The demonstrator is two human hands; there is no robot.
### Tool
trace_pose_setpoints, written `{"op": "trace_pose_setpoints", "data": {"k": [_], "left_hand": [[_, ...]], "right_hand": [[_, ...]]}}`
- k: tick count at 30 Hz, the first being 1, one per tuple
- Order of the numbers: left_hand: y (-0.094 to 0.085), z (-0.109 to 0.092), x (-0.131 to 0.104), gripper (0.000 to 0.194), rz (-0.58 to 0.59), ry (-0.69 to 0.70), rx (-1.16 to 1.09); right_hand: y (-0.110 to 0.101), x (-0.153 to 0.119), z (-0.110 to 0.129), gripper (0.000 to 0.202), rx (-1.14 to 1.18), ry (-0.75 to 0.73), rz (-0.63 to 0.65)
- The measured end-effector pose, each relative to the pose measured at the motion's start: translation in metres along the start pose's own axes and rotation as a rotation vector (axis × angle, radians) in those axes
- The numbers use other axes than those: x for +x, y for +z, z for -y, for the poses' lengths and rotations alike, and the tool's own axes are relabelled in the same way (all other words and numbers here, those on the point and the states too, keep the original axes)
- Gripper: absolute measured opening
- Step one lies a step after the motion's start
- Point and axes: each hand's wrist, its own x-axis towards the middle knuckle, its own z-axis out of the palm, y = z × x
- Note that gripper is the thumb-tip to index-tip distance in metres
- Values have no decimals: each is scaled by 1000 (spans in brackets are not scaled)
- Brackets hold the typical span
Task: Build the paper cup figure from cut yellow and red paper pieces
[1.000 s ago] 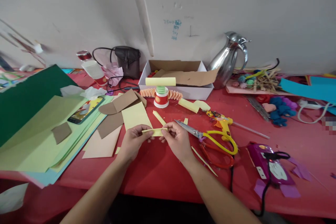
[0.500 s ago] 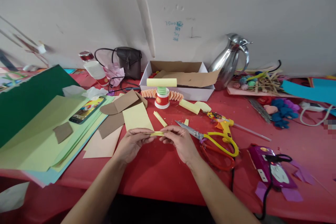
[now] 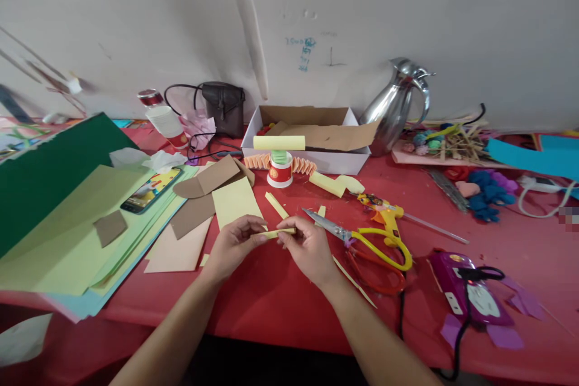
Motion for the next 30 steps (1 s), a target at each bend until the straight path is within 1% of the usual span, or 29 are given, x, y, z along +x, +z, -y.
{"op": "trace_pose_setpoints", "data": {"k": [2, 4, 8, 10, 13, 15, 19, 22, 25, 27, 30], "left_hand": [[2, 0, 0, 12, 38, 33, 180], [4, 0, -1, 15, 64, 78, 327], [7, 5, -2, 24, 46, 200, 458], [7, 9, -2, 22, 46, 229, 498], [7, 12, -2, 19, 27, 252, 577], [6, 11, -3, 19, 23, 280, 604], [6, 7, -3, 17, 58, 290, 567], [7, 6, -4, 19, 72, 276, 546], [7, 6, -4, 20, 21, 297, 551], [7, 5, -6, 20, 15, 290, 557], [9, 2, -7, 21, 55, 261, 601]], "right_hand": [[1, -2, 0, 4, -84, -65, 12], [2, -2, 0, 5, -130, -88, 12], [4, -3, 1, 5, -201, -60, 25], [4, -4, 2, 10, -227, -81, -11], [3, -6, 3, 7, -253, -159, -125], [1, -6, 3, 6, -247, -169, -147], [-2, -4, 4, 12, -132, -81, -96], [-2, -4, 7, 11, -99, -71, -153], [-2, -4, 9, 10, 17, -24, -178], [-3, -3, 9, 11, 62, -7, -198], [-4, -2, 8, 9, -12, -61, -242]]}}
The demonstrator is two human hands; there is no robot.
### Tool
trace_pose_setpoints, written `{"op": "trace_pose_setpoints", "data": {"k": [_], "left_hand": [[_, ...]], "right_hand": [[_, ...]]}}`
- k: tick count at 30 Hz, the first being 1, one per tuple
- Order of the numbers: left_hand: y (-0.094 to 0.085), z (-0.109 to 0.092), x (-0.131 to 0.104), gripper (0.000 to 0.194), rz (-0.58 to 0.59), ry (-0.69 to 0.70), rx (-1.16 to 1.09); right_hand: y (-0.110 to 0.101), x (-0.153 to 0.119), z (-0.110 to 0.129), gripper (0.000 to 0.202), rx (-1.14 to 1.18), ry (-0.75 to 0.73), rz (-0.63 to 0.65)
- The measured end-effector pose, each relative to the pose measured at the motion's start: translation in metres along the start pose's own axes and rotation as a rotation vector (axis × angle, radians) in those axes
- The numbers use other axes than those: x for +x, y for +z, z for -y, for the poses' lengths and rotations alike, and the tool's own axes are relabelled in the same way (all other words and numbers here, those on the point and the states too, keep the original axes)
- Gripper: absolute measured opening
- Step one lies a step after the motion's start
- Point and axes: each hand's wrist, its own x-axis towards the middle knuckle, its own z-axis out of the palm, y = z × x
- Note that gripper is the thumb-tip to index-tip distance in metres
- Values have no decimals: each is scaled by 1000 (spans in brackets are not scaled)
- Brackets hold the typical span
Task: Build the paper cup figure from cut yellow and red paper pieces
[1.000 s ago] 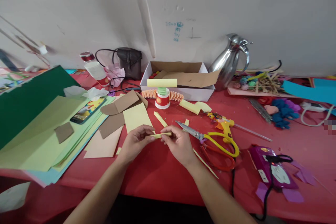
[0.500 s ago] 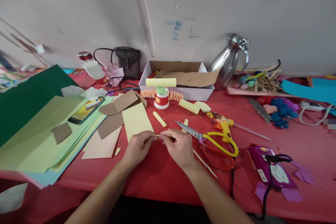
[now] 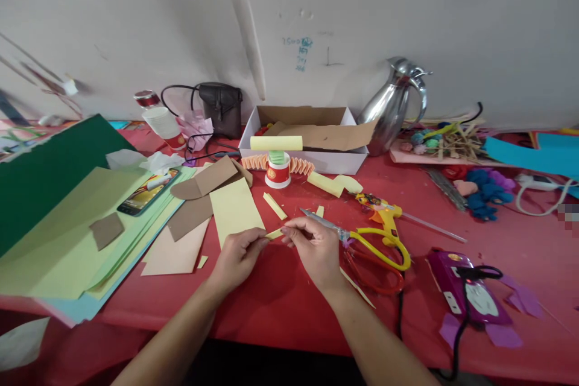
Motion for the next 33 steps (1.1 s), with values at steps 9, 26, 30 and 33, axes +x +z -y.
{"op": "trace_pose_setpoints", "data": {"k": [9, 26, 30, 33], "left_hand": [[9, -21, -1, 30, 77, -154, -135], [16, -31, 11, 30, 56, -208, -140], [19, -33, 10, 27, 3, -189, -210], [24, -34, 7, 28, -19, -206, -219]], "right_hand": [[-4, 0, 6, 9, -126, -47, 77], [-4, 5, -2, 14, 100, 82, 52], [-3, 6, -3, 16, 207, 110, 80], [-2, 6, -6, 13, 177, 110, 73]]}}
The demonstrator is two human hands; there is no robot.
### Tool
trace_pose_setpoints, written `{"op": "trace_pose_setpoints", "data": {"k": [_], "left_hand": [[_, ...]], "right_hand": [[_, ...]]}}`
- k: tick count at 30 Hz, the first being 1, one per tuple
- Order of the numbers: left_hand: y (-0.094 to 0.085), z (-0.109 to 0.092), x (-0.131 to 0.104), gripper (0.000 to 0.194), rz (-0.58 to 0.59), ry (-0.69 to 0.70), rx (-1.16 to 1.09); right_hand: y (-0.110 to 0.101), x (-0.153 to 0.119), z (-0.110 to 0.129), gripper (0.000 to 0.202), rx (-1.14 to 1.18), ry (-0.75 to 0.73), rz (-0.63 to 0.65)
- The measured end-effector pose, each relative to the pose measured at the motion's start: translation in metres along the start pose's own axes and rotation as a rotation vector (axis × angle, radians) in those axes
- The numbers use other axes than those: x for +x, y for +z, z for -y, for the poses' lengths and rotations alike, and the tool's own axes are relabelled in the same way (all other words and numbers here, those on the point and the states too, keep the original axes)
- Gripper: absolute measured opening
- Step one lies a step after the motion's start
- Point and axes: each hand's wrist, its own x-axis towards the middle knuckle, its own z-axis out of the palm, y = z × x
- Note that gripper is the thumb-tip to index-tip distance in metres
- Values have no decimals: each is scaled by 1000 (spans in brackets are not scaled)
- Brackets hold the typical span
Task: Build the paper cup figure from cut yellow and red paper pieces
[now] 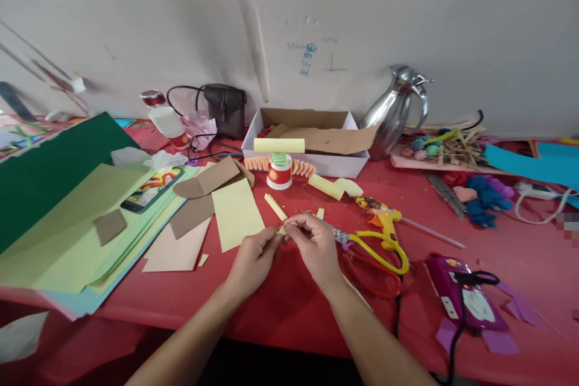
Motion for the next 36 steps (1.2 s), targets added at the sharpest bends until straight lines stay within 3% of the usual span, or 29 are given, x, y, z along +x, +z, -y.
{"op": "trace_pose_setpoints", "data": {"k": [4, 9, 13, 16, 21, 25, 28, 31, 36], "left_hand": [[3, 1, -7, 34, 36, -70, -27], [1, -2, -11, 31, 101, -55, -63], [-2, -8, -9, 22, 35, 26, -24], [-5, -11, -5, 25, -45, 25, 11], [-7, -12, -4, 26, -17, -64, -78], [-7, -9, -4, 22, -24, -41, -77], [-10, -2, -5, 24, -51, -24, -43], [-13, 8, -6, 27, -172, -69, -126], [-18, 13, -7, 29, -324, -103, -317]], "right_hand": [[0, -2, -2, 17, -68, -7, -72], [1, -6, 2, 18, -93, -39, -74], [1, -7, 8, 14, -152, -90, -72], [-1, -6, 11, 12, -197, -109, -62], [-1, -5, 11, 9, -180, -78, -73], [0, -6, 10, 9, -188, -75, -26], [-4, -3, 12, 12, -116, -96, -175], [-14, 4, 23, 13, 26, -169, -406], [-41, 8, 51, 27, 92, -254, -522]]}}
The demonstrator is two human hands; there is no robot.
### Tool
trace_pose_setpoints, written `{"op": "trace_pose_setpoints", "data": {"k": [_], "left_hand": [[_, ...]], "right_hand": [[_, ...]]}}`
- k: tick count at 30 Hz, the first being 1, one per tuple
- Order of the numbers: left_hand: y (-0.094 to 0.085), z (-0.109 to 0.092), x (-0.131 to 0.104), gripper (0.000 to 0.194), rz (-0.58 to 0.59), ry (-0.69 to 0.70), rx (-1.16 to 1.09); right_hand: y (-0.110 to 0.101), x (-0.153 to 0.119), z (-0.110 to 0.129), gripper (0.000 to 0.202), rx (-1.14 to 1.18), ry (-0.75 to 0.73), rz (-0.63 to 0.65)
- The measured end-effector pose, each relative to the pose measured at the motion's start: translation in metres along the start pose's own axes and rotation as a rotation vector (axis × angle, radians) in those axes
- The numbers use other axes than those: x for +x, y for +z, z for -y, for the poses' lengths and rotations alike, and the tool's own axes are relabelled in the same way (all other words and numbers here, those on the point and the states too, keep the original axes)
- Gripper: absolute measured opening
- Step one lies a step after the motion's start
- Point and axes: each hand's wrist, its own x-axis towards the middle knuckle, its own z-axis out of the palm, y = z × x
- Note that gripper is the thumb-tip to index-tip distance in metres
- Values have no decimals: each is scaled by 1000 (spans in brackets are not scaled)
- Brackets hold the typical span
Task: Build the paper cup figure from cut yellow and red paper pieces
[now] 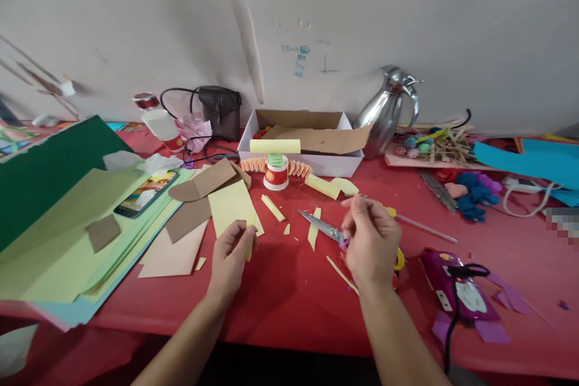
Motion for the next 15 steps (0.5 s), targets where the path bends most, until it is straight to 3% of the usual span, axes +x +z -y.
{"op": "trace_pose_setpoints", "data": {"k": [10, 15], "left_hand": [[-3, 4, -2, 24, -88, 66, -10], [-3, 7, 1, 20, -124, 50, -18]], "right_hand": [[-47, 40, 39, 24, -148, -315, -215], [-59, 49, 44, 24, -206, -319, -216]]}}
